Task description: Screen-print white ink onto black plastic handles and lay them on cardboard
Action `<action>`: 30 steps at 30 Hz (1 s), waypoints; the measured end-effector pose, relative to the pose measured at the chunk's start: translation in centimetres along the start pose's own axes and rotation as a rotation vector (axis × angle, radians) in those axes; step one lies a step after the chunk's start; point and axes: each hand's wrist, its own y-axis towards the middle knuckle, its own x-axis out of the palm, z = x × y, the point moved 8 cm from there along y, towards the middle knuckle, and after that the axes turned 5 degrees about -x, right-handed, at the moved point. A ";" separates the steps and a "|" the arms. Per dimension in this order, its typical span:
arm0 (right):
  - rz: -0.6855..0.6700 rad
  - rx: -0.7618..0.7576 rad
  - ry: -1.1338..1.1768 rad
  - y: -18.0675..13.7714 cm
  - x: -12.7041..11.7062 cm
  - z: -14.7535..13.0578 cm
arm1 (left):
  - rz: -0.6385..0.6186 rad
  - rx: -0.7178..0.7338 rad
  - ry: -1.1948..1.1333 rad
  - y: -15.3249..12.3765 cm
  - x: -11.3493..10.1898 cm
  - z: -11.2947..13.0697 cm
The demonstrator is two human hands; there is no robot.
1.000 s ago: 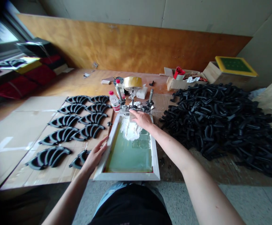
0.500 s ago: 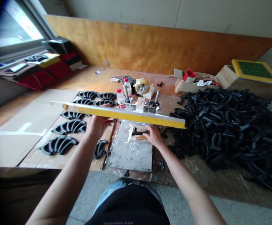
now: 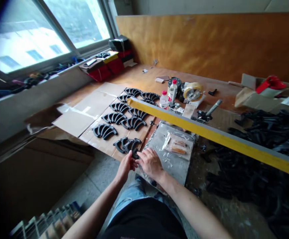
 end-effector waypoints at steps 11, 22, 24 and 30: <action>-0.438 0.363 -0.298 9.1 12.8 1.7 | 0.079 -0.229 0.412 11.3 -17.0 -4.3; -0.394 0.623 -0.308 12.4 14.5 2.9 | -0.151 -0.331 0.410 14.4 -16.6 -3.0; -0.388 0.614 -0.297 13.3 14.8 3.2 | -0.168 -0.340 0.381 15.3 -16.2 -2.5; -0.411 0.612 -0.221 13.7 14.7 4.3 | -0.153 -0.296 0.256 17.0 -15.8 -1.8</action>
